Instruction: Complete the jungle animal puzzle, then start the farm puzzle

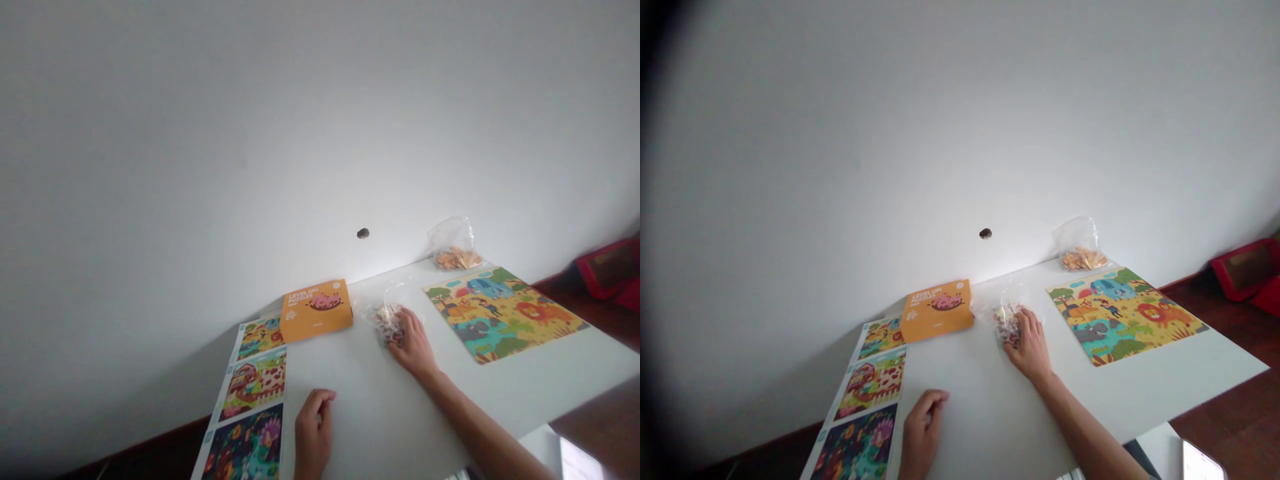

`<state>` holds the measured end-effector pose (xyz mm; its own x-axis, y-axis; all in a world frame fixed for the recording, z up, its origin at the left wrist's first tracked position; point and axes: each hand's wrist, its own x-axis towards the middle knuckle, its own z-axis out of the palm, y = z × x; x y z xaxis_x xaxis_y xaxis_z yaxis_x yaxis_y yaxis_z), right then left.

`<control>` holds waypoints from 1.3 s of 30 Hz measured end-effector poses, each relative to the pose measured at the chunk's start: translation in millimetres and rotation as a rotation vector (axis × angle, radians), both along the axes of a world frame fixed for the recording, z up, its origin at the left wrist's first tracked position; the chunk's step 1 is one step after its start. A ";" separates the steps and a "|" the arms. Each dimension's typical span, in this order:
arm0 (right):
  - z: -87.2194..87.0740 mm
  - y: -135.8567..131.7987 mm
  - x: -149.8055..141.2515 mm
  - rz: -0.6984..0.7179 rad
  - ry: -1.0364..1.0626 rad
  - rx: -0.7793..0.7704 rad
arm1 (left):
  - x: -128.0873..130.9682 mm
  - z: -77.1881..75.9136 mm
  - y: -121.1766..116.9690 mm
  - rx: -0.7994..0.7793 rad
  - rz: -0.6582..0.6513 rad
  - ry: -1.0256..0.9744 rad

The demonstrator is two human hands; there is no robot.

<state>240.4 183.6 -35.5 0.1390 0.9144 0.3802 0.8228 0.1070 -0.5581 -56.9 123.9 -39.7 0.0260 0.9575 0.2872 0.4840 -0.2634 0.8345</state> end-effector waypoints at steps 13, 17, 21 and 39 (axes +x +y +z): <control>-12.8 -28.4 19.8 -0.057 0.530 -0.087 | -5.3 7.3 -4.3 -0.119 0.093 -0.367; -9.3 -25.4 11.9 0.024 0.287 -0.198 | 1.3 11.4 -1.3 0.056 0.193 -0.344; 3.3 -22.7 9.1 0.019 0.320 -0.288 | 20.9 38.1 11.9 0.164 0.187 -0.235; 6.0 -22.3 2.5 0.447 0.986 -0.321 | 55.0 19.9 29.5 -0.670 0.024 -0.090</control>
<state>242.9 161.3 -29.4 -0.1151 0.9931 0.0242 -0.0680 0.0164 -0.9975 -1.9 153.4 -19.8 0.0060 0.9296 -0.3686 0.4046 0.3348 0.8510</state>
